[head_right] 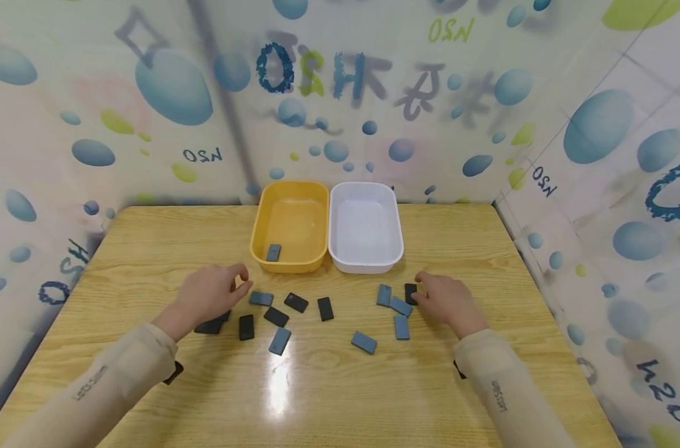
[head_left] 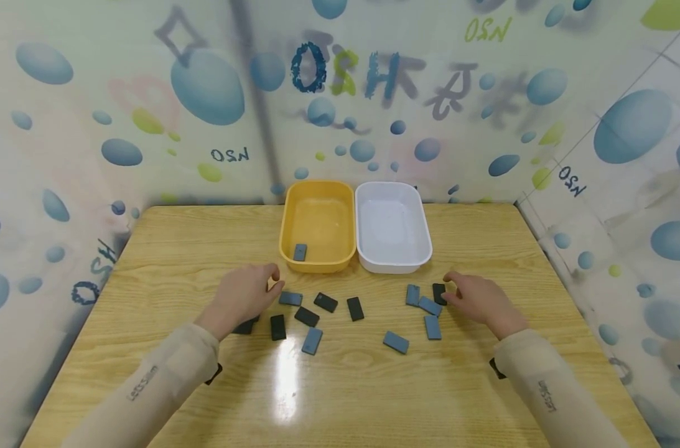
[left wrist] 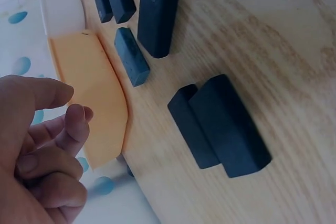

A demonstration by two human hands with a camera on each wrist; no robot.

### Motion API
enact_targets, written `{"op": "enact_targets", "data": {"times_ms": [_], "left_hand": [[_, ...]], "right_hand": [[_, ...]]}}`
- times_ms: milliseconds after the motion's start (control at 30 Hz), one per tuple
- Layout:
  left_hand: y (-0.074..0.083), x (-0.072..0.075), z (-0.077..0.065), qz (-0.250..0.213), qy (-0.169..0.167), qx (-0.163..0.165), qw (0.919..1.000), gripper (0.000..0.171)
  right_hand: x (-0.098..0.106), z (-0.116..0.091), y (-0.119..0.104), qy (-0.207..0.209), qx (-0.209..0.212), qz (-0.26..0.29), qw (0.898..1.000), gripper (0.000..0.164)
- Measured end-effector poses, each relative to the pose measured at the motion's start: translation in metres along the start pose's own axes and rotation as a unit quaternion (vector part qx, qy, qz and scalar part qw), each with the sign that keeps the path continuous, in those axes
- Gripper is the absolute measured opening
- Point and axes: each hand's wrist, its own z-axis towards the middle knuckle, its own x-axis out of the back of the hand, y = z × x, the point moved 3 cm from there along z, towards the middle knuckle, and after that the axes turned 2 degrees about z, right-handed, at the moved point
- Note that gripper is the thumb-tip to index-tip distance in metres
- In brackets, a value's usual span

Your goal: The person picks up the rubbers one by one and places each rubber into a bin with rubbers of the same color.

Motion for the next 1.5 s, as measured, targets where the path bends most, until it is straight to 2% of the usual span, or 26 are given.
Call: {"op": "enact_targets", "data": {"times_ms": [367,633,900,1200,1500], "left_hand": [[-0.004,-0.011,-0.001,-0.012,-0.02,0.012,0.9997,0.024],[-0.004,-0.014,-0.003,-0.025,-0.03,0.014,0.9992,0.024],[-0.006,-0.016,-0.003,-0.026,-0.026,0.011,0.9993,0.025],[-0.008,-0.019,-0.002,-0.034,-0.044,0.027,0.9981,0.023],[-0.009,-0.025,0.002,-0.039,-0.039,0.019,0.9983,0.024]], "right_hand": [[-0.003,0.01,-0.017,-0.001,-0.027,-0.011,1.0,0.035],[-0.008,0.017,-0.021,-0.027,-0.059,-0.006,0.998,0.034],[-0.009,0.022,-0.025,-0.018,-0.056,0.0,0.998,0.029],[-0.012,0.024,-0.023,-0.013,-0.061,-0.005,0.998,0.025],[-0.014,0.024,-0.02,0.012,-0.06,-0.009,0.998,0.023]]}}
